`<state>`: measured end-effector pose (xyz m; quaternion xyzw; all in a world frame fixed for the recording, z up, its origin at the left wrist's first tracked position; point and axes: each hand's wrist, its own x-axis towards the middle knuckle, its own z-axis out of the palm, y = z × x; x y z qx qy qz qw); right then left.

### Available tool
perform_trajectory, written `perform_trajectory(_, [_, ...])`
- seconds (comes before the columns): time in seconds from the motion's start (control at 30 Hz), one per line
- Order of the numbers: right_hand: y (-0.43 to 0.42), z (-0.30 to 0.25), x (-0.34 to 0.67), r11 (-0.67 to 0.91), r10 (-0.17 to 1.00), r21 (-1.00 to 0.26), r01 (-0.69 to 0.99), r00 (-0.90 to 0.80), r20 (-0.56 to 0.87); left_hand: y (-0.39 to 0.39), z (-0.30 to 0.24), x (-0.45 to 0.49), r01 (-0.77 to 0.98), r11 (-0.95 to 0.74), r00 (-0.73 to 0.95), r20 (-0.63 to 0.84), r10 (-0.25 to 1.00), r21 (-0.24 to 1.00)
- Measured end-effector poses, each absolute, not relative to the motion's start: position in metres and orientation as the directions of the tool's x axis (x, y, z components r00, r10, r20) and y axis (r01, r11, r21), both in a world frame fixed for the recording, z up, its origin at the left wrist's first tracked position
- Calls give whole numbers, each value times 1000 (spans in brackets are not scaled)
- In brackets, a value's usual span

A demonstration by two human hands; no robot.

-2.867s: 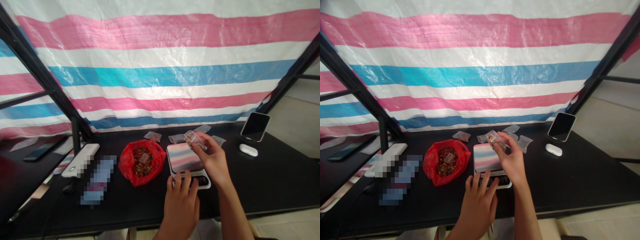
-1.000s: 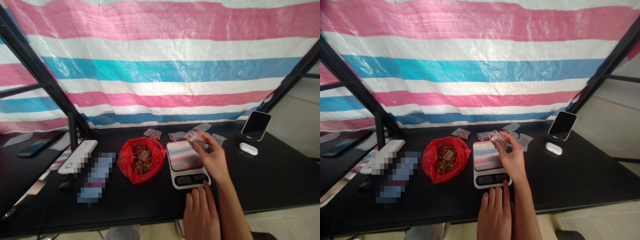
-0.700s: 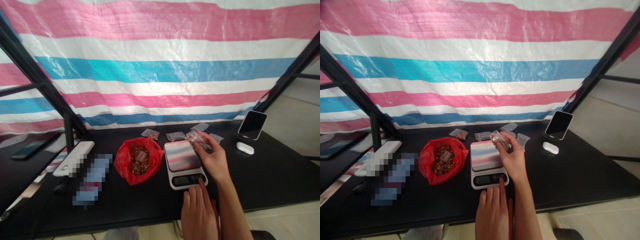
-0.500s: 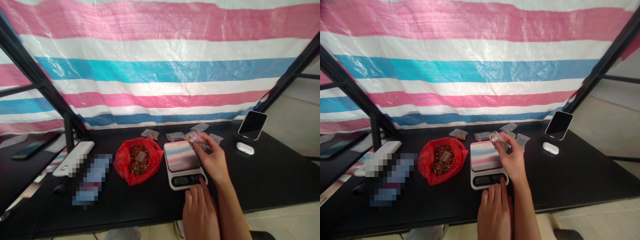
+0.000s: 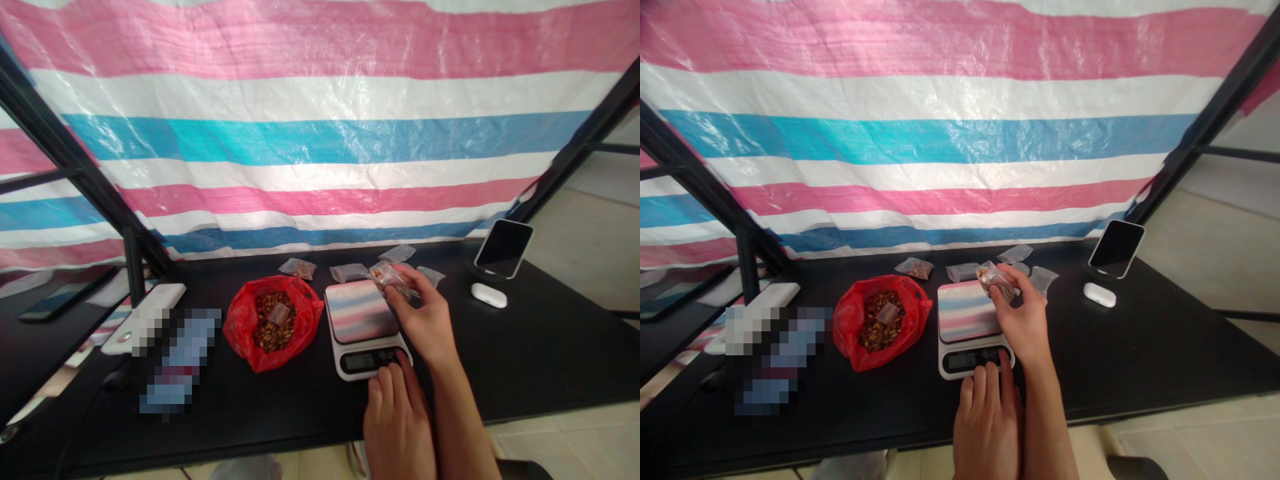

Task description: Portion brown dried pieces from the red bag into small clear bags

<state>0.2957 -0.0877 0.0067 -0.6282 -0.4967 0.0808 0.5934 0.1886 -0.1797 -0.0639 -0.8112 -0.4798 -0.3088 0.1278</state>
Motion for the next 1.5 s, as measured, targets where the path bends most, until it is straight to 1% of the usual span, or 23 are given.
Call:
perform_trajectory(0.13, [-88, 8, 295, 198, 717, -825, 529, 495, 490, -178, -60, 188, 857, -509, 359, 624, 694, 73])
perform_trajectory(0.3, [-87, 9, 294, 190, 723, -827, 529, 495, 482, -175, -55, 189, 857, -515, 387, 642, 662, 15])
perform_trajectory(0.4, [-87, 8, 293, 188, 724, -828, 529, 495, 480, -175, -57, 192, 860, -509, 381, 661, 646, 2])
perform_trajectory(0.6, [-88, 6, 294, 197, 721, -826, 528, 493, 487, -179, -63, 200, 860, -510, 370, 660, 654, 23])
perform_trajectory(0.77, [-87, 6, 295, 199, 708, -826, 527, 505, 494, -177, -65, 202, 844, -536, 402, 626, 668, 29])
perform_trajectory(0.93, [-87, 7, 294, 191, 716, -834, 518, 508, 479, -178, -73, 198, 848, -529, 385, 647, 658, 34])
perform_trajectory(1.13, [-86, 6, 289, 188, 724, -827, 530, 494, 482, -178, -73, 187, 847, -528, 395, 597, 698, 56])
perform_trajectory(1.27, [-82, 4, 286, 191, 751, -825, 532, 462, 472, -178, -65, 180, 847, -529, 395, 611, 686, 47])
perform_trajectory(1.37, [-80, 2, 282, 180, 800, -811, 557, 396, 450, -181, -61, 174, 825, -563, 426, 610, 668, 41])
perform_trajectory(1.43, [-78, -1, 279, 145, 851, -795, 589, 336, 404, -184, -59, 169, 814, -577, 418, 629, 655, 60])
perform_trajectory(1.5, [-78, -4, 275, 100, 894, -761, 641, 278, 351, -186, -57, 164, 816, -568, 369, 663, 651, 104])
